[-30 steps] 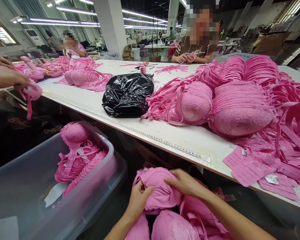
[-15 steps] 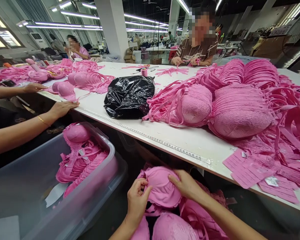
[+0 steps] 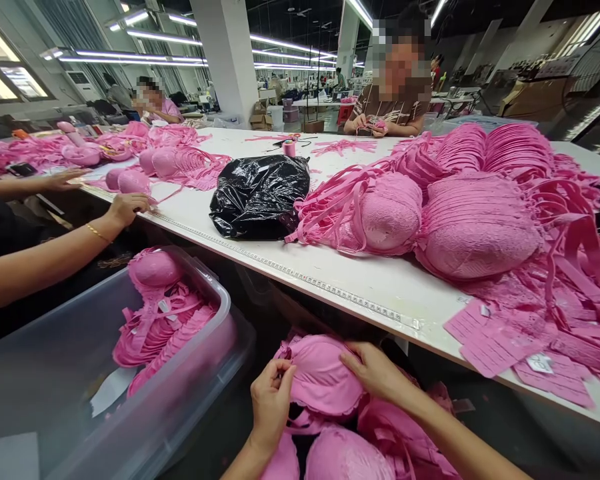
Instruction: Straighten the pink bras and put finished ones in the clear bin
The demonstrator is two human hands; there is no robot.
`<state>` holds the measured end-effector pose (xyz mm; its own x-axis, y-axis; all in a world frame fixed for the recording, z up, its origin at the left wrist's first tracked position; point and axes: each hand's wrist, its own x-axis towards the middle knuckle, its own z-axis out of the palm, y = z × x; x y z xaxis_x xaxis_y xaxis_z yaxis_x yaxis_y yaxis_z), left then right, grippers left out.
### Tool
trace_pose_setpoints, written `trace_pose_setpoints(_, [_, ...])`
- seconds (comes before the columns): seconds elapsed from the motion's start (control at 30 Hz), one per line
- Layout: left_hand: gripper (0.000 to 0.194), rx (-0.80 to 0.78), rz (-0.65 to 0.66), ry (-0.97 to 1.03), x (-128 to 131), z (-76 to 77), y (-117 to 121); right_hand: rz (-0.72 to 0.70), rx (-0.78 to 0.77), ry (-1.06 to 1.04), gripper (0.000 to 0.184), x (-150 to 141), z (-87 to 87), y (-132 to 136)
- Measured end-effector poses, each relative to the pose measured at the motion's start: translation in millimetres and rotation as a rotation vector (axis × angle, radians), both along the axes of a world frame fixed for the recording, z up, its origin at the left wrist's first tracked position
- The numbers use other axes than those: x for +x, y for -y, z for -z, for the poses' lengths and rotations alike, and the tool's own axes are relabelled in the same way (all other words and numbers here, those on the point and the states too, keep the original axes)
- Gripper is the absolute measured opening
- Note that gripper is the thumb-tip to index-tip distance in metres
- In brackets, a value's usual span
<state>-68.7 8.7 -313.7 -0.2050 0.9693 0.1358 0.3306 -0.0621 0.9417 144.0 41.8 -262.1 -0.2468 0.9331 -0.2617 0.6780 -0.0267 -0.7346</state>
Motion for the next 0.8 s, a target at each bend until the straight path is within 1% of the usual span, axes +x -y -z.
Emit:
trace_pose_setpoints(0.07, [0.015, -0.003, -0.021, 0.056, 1.1, 1.7, -1.0, 0.013, 0.011, -0.02, 0.032, -1.2, 0.2, 1.1])
trace_pose_setpoints(0.13, [0.016, 0.01, -0.039, 0.071, 1.9, 2.1, -1.7, 0.025, 0.005, -0.047, 0.033, -1.5, 0.9, 1.4])
trace_pose_setpoints(0.27, [0.011, 0.092, -0.032, 0.0, 0.7, 2.4, -2.4, 0.044, -0.024, -0.074, 0.034, -1.7, 3.1, 0.1])
trace_pose_setpoints(0.37, [0.007, 0.184, -0.003, -0.024, -1.0, 3.5, -2.9, 0.057, -0.055, -0.104, 0.033, -3.3, 4.7, -2.3])
trace_pose_setpoints(0.43, [0.007, 0.209, 0.019, -0.027, -1.3, 4.1, -3.4, 0.077, -0.082, -0.135, 0.035, -4.2, 6.1, -4.2])
trace_pose_setpoints(0.57, [0.009, 0.154, 0.044, -0.011, 0.4, 4.5, -4.8, 0.117, -0.172, -0.236, 0.037, -4.3, 9.8, -6.2])
trace_pose_setpoints(0.67, [0.011, 0.091, 0.014, 0.061, 1.9, 4.8, -6.5, 0.11, -0.266, -0.381, 0.04, -3.7, 11.5, -5.9])
trace_pose_setpoints(0.73, [0.012, 0.057, -0.006, 0.106, 2.4, 4.3, -7.2, 0.093, -0.285, -0.433, 0.041, -2.9, 11.1, -5.8])
trace_pose_setpoints(0.8, [0.014, 0.033, -0.005, 0.12, 2.4, 3.0, -7.5, 0.076, -0.279, -0.44, 0.039, -1.5, 9.7, -6.2])
